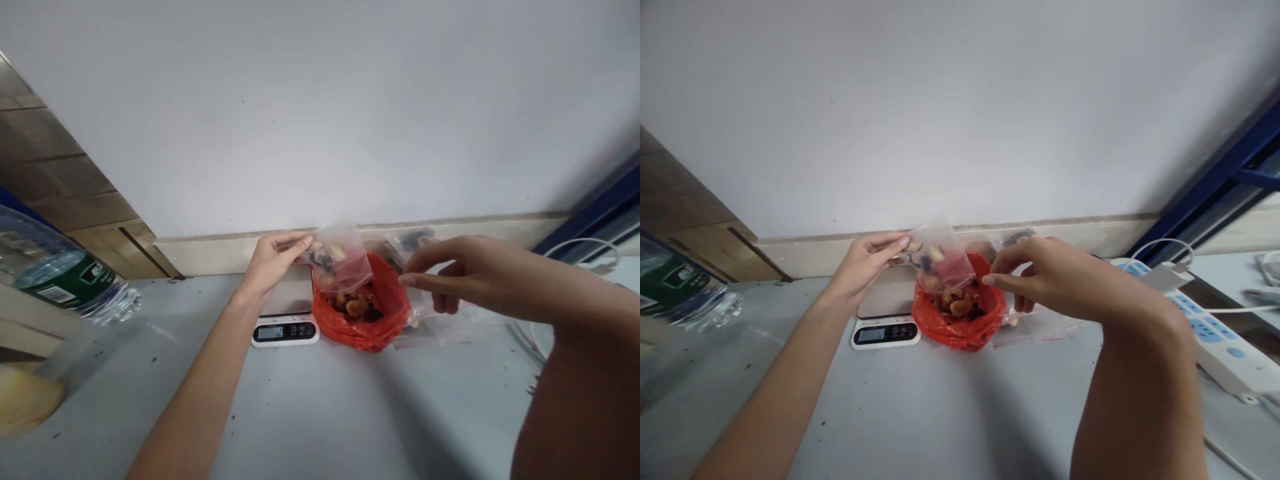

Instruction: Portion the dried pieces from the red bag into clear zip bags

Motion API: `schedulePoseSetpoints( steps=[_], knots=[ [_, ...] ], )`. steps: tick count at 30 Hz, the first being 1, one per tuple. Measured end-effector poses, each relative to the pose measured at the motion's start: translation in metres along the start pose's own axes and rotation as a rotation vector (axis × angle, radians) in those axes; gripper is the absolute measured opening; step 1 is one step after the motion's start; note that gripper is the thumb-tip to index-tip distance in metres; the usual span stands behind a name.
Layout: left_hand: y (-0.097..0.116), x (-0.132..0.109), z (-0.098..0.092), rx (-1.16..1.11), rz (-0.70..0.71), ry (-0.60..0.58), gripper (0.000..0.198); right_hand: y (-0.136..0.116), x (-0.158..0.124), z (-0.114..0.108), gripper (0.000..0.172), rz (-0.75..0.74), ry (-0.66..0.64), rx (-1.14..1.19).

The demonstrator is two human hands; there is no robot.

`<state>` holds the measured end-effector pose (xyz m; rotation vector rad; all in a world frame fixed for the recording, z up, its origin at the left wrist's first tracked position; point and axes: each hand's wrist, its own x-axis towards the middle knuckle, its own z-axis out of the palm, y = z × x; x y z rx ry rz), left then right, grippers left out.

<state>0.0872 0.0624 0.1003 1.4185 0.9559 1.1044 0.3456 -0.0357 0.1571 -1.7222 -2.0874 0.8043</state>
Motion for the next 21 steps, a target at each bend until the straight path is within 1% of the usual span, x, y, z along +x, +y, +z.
schedulePoseSetpoints(
  steps=[2, 4, 7, 8, 10, 11, 12, 14, 16, 19, 21],
  knots=[
    [0.003, 0.002, 0.012, 0.056, 0.049, -0.06, 0.026, -0.004, -0.005, -0.002, 0.037, 0.041, 0.033, -0.059],
    [0.01, 0.005, 0.022, 0.107, 0.126, -0.087, 0.019, -0.003, -0.005, 0.0, 0.038, 0.053, 0.082, -0.105],
    [0.022, 0.008, 0.031, 0.139, 0.288, -0.096, 0.012, 0.004, 0.004, 0.006, 0.038, 0.069, 0.254, -0.145],
    [0.026, 0.008, 0.032, 0.133, 0.339, -0.097, 0.011, 0.007, 0.009, 0.009, 0.04, 0.067, 0.316, -0.133],
    [0.03, 0.008, 0.032, 0.097, 0.415, -0.079, 0.011, 0.009, 0.018, 0.014, 0.052, 0.041, 0.405, -0.061],
    [0.031, 0.008, 0.03, 0.06, 0.438, -0.054, 0.011, 0.009, 0.023, 0.017, 0.055, 0.03, 0.42, -0.018],
    [0.031, 0.007, 0.028, 0.01, 0.451, -0.019, 0.013, 0.007, 0.028, 0.019, 0.053, 0.027, 0.41, 0.022],
    [0.028, 0.006, 0.02, -0.1, 0.449, 0.076, 0.018, 0.002, 0.037, 0.025, 0.038, 0.046, 0.35, 0.12],
    [0.021, 0.003, 0.009, -0.174, 0.42, 0.178, 0.027, -0.004, 0.045, 0.033, 0.031, 0.049, 0.319, 0.278],
    [0.01, -0.003, -0.013, -0.185, 0.339, 0.299, 0.04, -0.016, 0.058, 0.052, 0.032, -0.01, 0.374, 0.661],
    [0.004, -0.009, -0.029, -0.161, 0.272, 0.338, 0.05, -0.024, 0.066, 0.068, 0.036, -0.031, 0.368, 0.839]
  ],
)
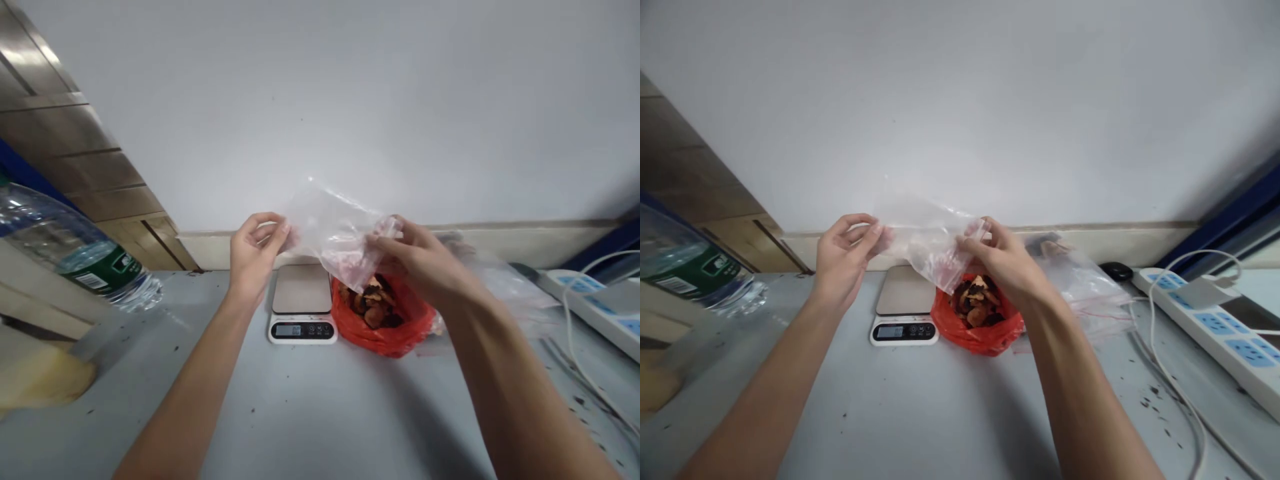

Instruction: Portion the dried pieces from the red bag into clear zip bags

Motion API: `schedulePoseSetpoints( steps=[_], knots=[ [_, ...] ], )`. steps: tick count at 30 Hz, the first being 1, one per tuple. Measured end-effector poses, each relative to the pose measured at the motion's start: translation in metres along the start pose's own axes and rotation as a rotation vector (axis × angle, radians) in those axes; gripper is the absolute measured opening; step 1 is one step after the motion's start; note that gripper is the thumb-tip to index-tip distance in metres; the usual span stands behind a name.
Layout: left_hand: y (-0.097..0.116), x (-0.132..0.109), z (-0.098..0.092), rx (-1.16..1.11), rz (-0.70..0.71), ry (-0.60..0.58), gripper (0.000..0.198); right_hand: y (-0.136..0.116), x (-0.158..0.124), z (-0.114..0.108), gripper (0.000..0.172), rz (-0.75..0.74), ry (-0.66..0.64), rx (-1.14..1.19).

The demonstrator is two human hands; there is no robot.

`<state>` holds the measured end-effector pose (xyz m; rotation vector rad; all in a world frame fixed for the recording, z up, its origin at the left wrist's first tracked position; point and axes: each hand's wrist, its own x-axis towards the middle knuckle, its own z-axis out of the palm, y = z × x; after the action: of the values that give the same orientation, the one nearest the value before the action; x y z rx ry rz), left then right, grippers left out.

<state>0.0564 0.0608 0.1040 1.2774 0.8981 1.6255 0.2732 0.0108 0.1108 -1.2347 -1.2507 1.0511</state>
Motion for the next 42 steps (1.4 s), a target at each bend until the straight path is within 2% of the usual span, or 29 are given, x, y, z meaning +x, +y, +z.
schedulePoseSetpoints(
  steps=[5, 7, 10, 12, 15, 16, 18, 19, 20, 22, 24, 25, 27, 30, 33, 37, 42],
  knots=[
    [0.002, -0.007, -0.048, 0.108, -0.168, 0.006, 0.061, 0.013, 0.006, 0.034, 0.061, 0.036, -0.196, -0.063],
    [0.001, -0.01, -0.069, 0.123, -0.257, -0.017, 0.06, 0.013, 0.01, 0.042, 0.06, 0.024, -0.24, -0.072],
    [-0.004, -0.012, -0.105, 0.22, -0.333, -0.015, 0.058, 0.012, 0.017, 0.054, 0.043, -0.039, -0.207, -0.144],
    [-0.011, -0.014, -0.129, 0.375, -0.265, 0.069, 0.057, 0.012, 0.019, 0.069, 0.029, -0.164, -0.099, -0.247],
    [-0.019, -0.016, -0.159, 0.497, -0.175, 0.183, 0.052, 0.018, 0.017, 0.106, 0.019, -0.482, 0.004, -0.429],
    [-0.02, -0.017, -0.166, 0.516, -0.152, 0.211, 0.052, 0.022, 0.014, 0.121, 0.02, -0.595, -0.026, -0.519],
    [-0.022, -0.019, -0.176, 0.553, -0.104, 0.245, 0.051, 0.03, 0.005, 0.153, 0.022, -0.758, -0.193, -0.769],
    [-0.024, -0.02, -0.179, 0.589, -0.078, 0.213, 0.049, 0.034, -0.001, 0.168, 0.024, -0.758, -0.293, -0.91],
    [-0.025, -0.021, -0.181, 0.642, -0.049, 0.132, 0.046, 0.039, -0.007, 0.182, 0.023, -0.726, -0.376, -1.025],
    [-0.031, -0.024, -0.183, 0.779, 0.016, -0.143, 0.038, 0.048, -0.02, 0.204, 0.018, -0.635, -0.541, -1.166],
    [-0.039, -0.026, -0.184, 0.917, 0.071, -0.437, 0.036, 0.058, -0.032, 0.215, 0.017, -0.599, -0.593, -1.188],
    [-0.044, -0.027, -0.183, 0.975, 0.082, -0.536, 0.035, 0.063, -0.036, 0.217, 0.021, -0.596, -0.602, -1.183],
    [-0.05, -0.028, -0.181, 1.103, 0.087, -0.658, 0.036, 0.073, -0.041, 0.214, 0.037, -0.615, -0.608, -1.157],
    [-0.052, -0.026, -0.174, 1.308, 0.095, -0.728, 0.04, 0.086, -0.045, 0.203, 0.056, -0.658, -0.618, -1.108],
    [-0.05, -0.023, -0.165, 1.48, 0.117, -0.767, 0.043, 0.096, -0.052, 0.192, 0.064, -0.656, -0.619, -1.102],
    [-0.047, -0.02, -0.154, 1.643, 0.153, -0.823, 0.047, 0.1, -0.061, 0.185, 0.063, -0.704, -0.616, -1.103],
    [-0.045, -0.015, -0.144, 1.704, 0.197, -0.895, 0.05, 0.087, -0.063, 0.179, 0.054, -0.755, -0.672, -1.111]
  ],
)
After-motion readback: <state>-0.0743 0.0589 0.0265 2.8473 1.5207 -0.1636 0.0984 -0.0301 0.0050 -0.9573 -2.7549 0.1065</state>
